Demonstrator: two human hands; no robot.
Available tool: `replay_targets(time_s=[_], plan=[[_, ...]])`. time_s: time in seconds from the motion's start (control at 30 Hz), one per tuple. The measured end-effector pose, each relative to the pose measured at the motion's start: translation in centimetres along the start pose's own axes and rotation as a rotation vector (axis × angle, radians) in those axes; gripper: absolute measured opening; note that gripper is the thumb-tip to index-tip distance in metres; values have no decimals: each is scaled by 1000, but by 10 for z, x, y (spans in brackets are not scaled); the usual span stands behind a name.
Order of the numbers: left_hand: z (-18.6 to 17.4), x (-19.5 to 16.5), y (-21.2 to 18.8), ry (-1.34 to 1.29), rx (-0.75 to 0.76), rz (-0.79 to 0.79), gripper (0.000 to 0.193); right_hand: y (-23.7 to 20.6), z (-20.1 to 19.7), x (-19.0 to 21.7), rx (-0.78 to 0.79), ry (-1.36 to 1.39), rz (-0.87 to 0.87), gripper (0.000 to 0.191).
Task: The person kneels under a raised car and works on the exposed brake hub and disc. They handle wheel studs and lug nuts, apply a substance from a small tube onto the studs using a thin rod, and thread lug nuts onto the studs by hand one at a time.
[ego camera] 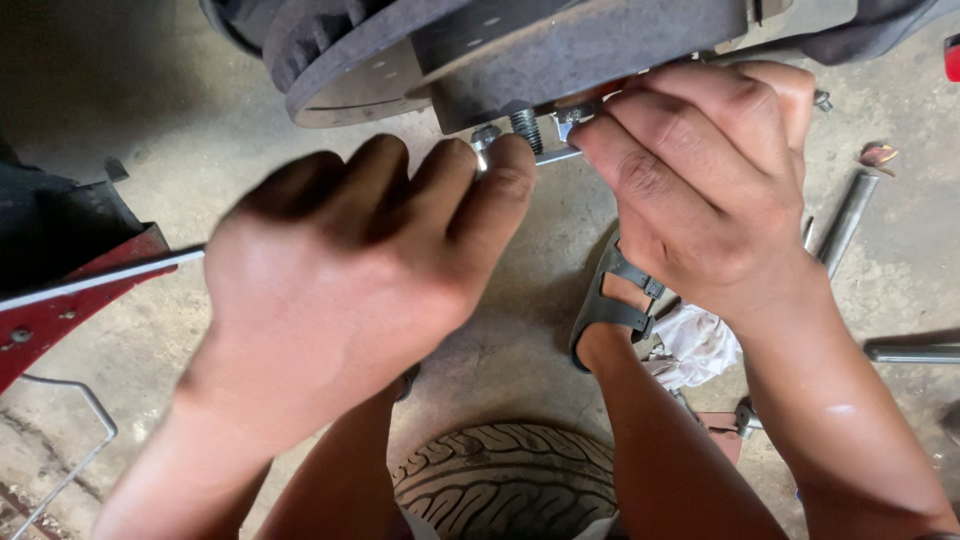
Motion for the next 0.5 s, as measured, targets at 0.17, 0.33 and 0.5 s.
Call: replay_targets(time_s=[0.17, 0.33, 0.5], plan=[[-9, -1, 0, -12, -8, 26, 35, 4, -5, -2, -19, 14, -8, 21], [-8, -1, -3, -21, -15, 18, 35, -1, -8, -4, 9, -10, -23, 25], [2, -1, -9, -55, -26, 41, 35, -7, -8, -9, 2, -1, -18, 28]])
Point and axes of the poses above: each hand's wrist, its own y-axis towards the middle knuckle, its own z-axis out of the palm, x = y × z, the point moved 1 cm from there along y, towards the middle knuckle, and after that the axes turned 6 degrees about -z, right-handed, at the moved point
